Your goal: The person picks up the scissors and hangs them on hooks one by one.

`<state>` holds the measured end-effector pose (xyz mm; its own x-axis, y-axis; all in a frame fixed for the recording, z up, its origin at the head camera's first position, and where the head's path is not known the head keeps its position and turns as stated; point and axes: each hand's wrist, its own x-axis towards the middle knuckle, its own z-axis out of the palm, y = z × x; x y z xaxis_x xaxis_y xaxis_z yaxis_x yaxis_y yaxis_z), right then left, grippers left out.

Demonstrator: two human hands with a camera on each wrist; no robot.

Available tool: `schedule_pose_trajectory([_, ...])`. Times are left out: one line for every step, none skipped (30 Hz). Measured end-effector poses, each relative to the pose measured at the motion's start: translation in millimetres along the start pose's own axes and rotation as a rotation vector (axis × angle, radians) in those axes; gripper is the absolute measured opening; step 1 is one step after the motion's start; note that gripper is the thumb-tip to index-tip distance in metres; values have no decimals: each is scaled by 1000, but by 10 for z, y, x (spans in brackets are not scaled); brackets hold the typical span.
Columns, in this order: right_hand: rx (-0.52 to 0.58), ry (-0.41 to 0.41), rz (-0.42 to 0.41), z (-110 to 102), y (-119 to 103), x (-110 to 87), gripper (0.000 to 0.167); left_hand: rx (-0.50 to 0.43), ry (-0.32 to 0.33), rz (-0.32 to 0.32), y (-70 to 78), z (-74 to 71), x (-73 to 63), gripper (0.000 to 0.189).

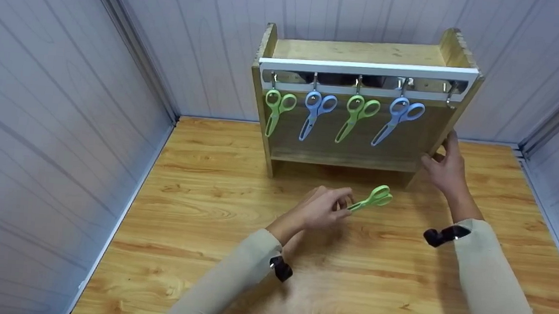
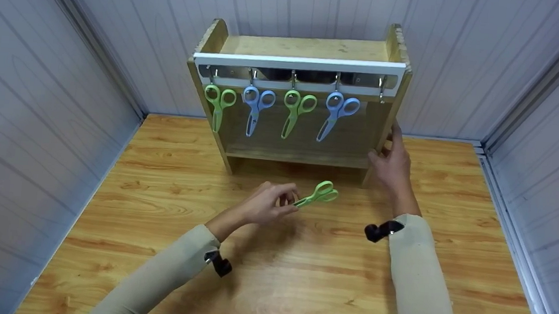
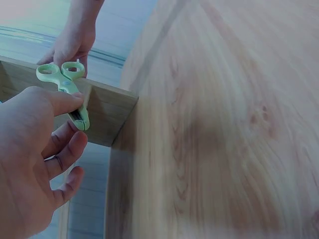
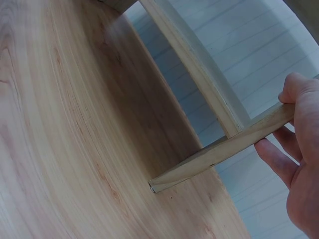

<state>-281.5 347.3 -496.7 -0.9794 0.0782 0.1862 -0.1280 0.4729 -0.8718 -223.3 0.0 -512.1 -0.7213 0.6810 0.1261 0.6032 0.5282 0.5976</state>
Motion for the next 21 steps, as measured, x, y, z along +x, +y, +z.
schedule_pose_trajectory([-1, 4, -3, 4, 3, 2, 89, -7, 0, -5, 12, -6, 11, 14])
schedule_pose_trajectory([15, 4, -7, 7, 13, 1, 88, -16, 2, -10, 23, -13, 23, 14])
schedule_pose_trajectory([31, 5, -13, 10, 20, -1, 89, -27, 4, -18, 35, -20, 33, 14])
schedule_pose_trajectory([45, 7, -20, 12, 28, -2, 88, -36, 5, -26, 49, -30, 42, 15])
schedule_pose_trajectory([58, 7, -27, 15, 37, -3, 88, -44, 8, -33, 62, -40, 53, 15])
schedule_pose_trajectory([68, 9, -33, 17, 49, -5, 88, -46, 13, -36, 77, -51, 64, 16])
schedule_pose_trajectory([75, 9, -38, 19, 55, -5, 87, -46, 20, -36, 92, -63, 76, 17])
schedule_pose_trajectory([86, 9, -44, 20, 58, -7, 88, -44, 28, -32, 106, -74, 89, 18])
schedule_pose_trajectory([80, 10, -47, 20, 56, -8, 88, -42, 33, -30, 122, -88, 102, 18])
schedule_pose_trajectory([72, 11, -47, 19, 55, -8, 88, -41, 37, -26, 137, -100, 117, 18])
schedule_pose_trajectory([65, 10, -44, 16, 55, -8, 88, -40, 40, -22, 153, -114, 132, 19])
schedule_pose_trajectory([58, 8, -40, 15, 53, -10, 89, -38, 41, -18, 168, -128, 146, 19])
schedule_pose_trajectory([57, 5, -35, 13, 50, -12, 89, -42, 42, -14, 178, -137, 162, 20])
schedule_pose_trajectory([53, 1, -30, 12, 46, -14, 90, -46, 42, -9, 188, -147, 175, 20])
schedule_pose_trajectory([53, -3, -26, 10, 42, -16, 90, -48, 43, -4, 199, -160, 190, 20])
schedule_pose_trajectory([53, -5, -23, 9, 39, -17, 90, -53, 46, 3, 209, -171, 205, 21])
schedule_pose_trajectory([55, -7, -20, 9, 38, -15, 90, -54, 51, 10, 217, -182, 220, 21])
schedule_pose_trajectory([60, -9, -18, 10, 35, -16, 90, -59, 57, 15, 225, -191, 236, 22])
schedule_pose_trajectory([62, -10, -18, 10, 34, -15, 90, -67, 65, 19, 233, -200, 251, 22])
schedule_pose_trajectory([61, -10, -18, 12, 30, -16, 90, -70, 72, 23, 245, -211, 264, 23])
schedule_pose_trajectory([68, -12, -17, 12, 31, -16, 91, -72, 78, 25, 255, -220, 278, 23])
